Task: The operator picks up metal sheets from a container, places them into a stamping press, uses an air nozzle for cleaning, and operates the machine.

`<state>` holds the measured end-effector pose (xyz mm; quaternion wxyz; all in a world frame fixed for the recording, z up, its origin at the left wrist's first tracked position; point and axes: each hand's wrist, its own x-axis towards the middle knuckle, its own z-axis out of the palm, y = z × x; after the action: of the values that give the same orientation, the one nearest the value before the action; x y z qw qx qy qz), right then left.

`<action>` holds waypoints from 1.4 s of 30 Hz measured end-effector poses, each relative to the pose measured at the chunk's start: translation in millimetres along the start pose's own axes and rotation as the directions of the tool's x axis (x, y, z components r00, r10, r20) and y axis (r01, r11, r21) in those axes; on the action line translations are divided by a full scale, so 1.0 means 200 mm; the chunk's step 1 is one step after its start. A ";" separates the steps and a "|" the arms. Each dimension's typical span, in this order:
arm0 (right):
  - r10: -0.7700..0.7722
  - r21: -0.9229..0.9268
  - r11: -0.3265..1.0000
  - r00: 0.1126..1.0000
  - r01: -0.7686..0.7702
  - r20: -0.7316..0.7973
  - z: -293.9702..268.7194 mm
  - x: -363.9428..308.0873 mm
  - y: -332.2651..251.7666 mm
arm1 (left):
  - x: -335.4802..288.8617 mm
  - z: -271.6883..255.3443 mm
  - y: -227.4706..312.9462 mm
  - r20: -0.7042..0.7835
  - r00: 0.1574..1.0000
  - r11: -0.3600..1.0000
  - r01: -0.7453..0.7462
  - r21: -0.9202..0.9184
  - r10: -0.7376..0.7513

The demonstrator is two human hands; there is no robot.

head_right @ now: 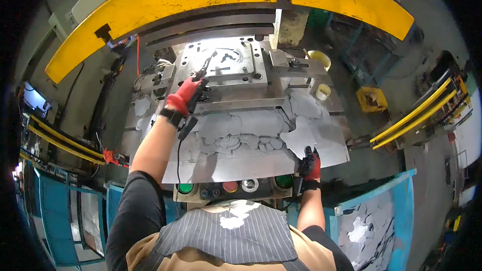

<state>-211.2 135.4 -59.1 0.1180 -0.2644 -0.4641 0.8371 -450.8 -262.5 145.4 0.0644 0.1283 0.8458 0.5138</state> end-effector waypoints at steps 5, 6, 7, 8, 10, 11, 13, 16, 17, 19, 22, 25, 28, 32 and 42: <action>0.046 0.113 0.992 0.999 -0.049 0.027 -0.12 0.05 0.02 | 0.06 0.10 0.02 -0.035 0.999 0.990 -0.035 0.135 0.040; 0.053 0.063 0.997 0.998 -0.055 0.039 -0.13 0.05 0.02 | 0.02 0.09 0.08 -0.055 0.998 0.986 -0.001 0.166 0.010; 0.060 0.011 0.998 0.997 -0.061 0.052 -0.12 0.05 0.03 | -0.01 0.07 0.11 -0.077 0.997 0.980 0.035 0.196 -0.020; 0.021 -0.008 1.000 1.000 -0.021 0.001 -0.11 0.07 0.03 | 0.03 0.06 0.02 -0.098 0.986 0.986 -0.122 0.113 0.133; -0.015 -0.013 1.000 0.999 0.015 -0.043 -0.05 0.04 0.02 | -0.05 0.04 0.11 -0.115 0.992 0.998 -0.049 -0.050 0.043; -0.018 0.004 1.000 0.999 0.018 -0.038 -0.04 0.03 0.03 | -0.10 0.04 0.17 -0.120 0.993 0.991 -0.012 -0.136 -0.005; 0.064 0.105 0.992 0.992 -0.075 0.106 -0.13 0.04 0.04 | -0.24 -0.01 0.20 -0.251 0.965 0.986 -0.108 -0.127 0.074; 0.080 0.046 0.995 0.978 -0.091 0.194 -0.12 0.01 0.01 | -0.44 -0.08 -0.02 -0.443 0.856 0.961 -0.209 0.179 0.269; 0.114 0.025 0.992 0.974 -0.121 0.194 -0.11 -0.01 -0.01 | -0.57 -0.10 -0.07 -0.438 0.844 0.951 -0.256 0.176 0.308; 0.176 0.210 0.959 0.980 -0.193 0.097 -0.20 0.09 0.05 | -0.84 -0.12 -0.15 -0.496 0.847 0.981 -0.159 0.107 0.191; -0.017 0.163 0.987 0.995 0.001 0.099 -0.06 0.00 0.02 | -1.17 -0.14 -0.26 -0.549 0.826 0.976 0.012 -0.215 -0.131; 0.003 0.029 1.000 0.993 -0.006 0.118 -0.08 0.04 0.02 | -1.34 -0.31 -0.64 -0.494 0.806 0.927 0.173 -0.332 -0.327; 0.026 0.071 0.997 0.999 -0.029 0.038 0.01 -0.02 0.00 | -1.31 -0.38 -0.77 -0.519 0.782 0.935 0.239 -0.262 -0.345; 0.073 0.043 0.996 0.980 -0.083 0.187 -0.09 0.04 0.01 | -1.18 -0.54 -1.17 -0.570 0.805 0.926 0.327 0.191 -0.166; 0.208 0.113 0.968 0.968 -0.225 0.142 -0.16 0.06 0.02 | -0.92 -0.34 -1.04 -0.415 0.691 0.747 0.277 -0.605 -0.592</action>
<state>-203.1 161.9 -81.4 0.0122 -0.2509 -0.3844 0.8883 -322.2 -464.0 -12.3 -0.0428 -0.2690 0.6660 0.6944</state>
